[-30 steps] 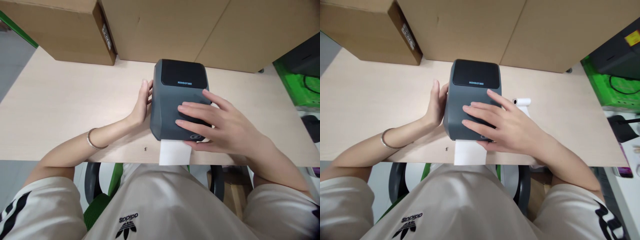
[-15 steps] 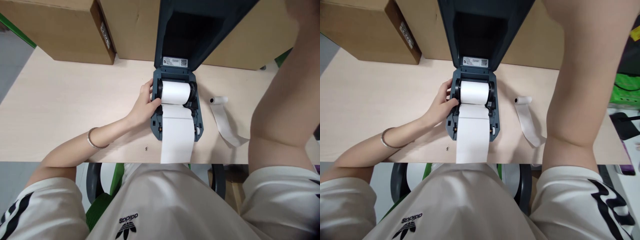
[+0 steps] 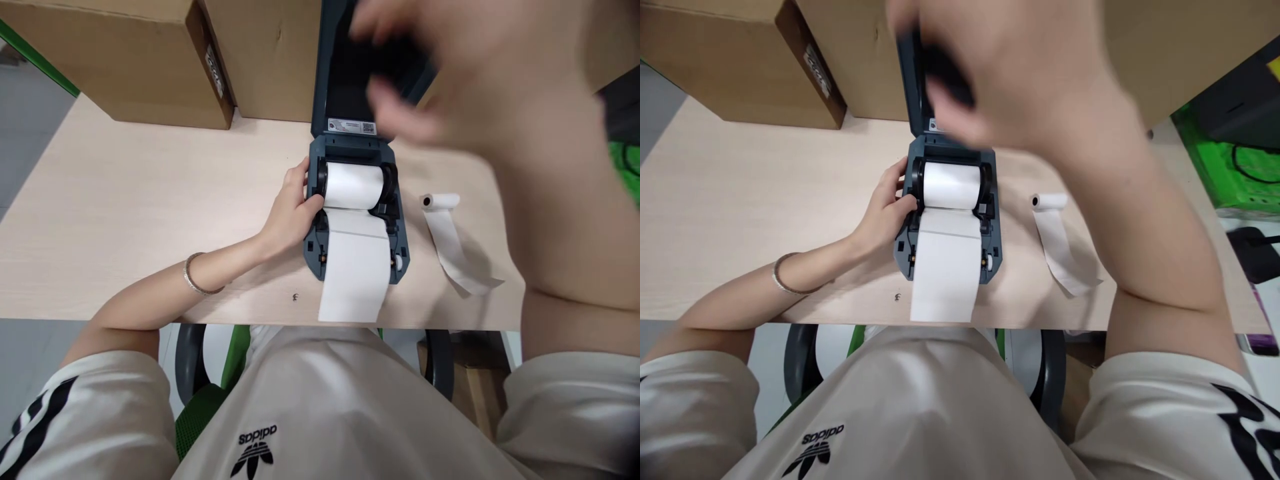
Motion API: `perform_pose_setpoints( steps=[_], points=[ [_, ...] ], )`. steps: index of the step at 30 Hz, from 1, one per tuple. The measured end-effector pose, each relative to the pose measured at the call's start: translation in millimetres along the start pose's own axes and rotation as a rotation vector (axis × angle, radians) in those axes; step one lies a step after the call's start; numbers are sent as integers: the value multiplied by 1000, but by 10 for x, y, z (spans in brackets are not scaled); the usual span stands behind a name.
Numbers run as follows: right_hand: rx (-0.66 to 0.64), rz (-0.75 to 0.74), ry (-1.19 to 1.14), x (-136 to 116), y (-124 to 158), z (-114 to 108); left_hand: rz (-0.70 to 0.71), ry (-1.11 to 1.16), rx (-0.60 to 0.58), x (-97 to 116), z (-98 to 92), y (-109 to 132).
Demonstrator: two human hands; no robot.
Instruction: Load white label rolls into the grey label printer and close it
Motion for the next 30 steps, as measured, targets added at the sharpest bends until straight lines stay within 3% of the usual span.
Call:
perform_pose_setpoints(
  steps=[7,10,14,19,23,26,30],
  points=[
    [-245,99,226,38,-469,646,-26,-33,-3,31,-11,-21],
    [-253,105,292,-63,-526,700,-27,-53,9,40,-30,-15],
    [-113,64,320,-255,-373,413,-11,-57,15,61,-43,4],
    [96,148,195,-387,71,-382,12,-38,-21,-27,-7,-20],
    [65,399,175,-55,543,-790,67,-61,-31,-131,9,-58],
    [-74,527,208,337,790,-732,84,-81,-14,-152,-2,-71],
    [-223,535,221,655,799,-308,55,-90,-12,-95,0,-68]
  ],
)
Point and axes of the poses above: each hand's wrist, its own y-axis away from the middle knuckle, its own z-axis out of the palm, x = y × z, the point moved 9 cm from there along -y, towards the middle knuckle, and after that the axes turned 9 degrees about -y, right-handed, at the moved point
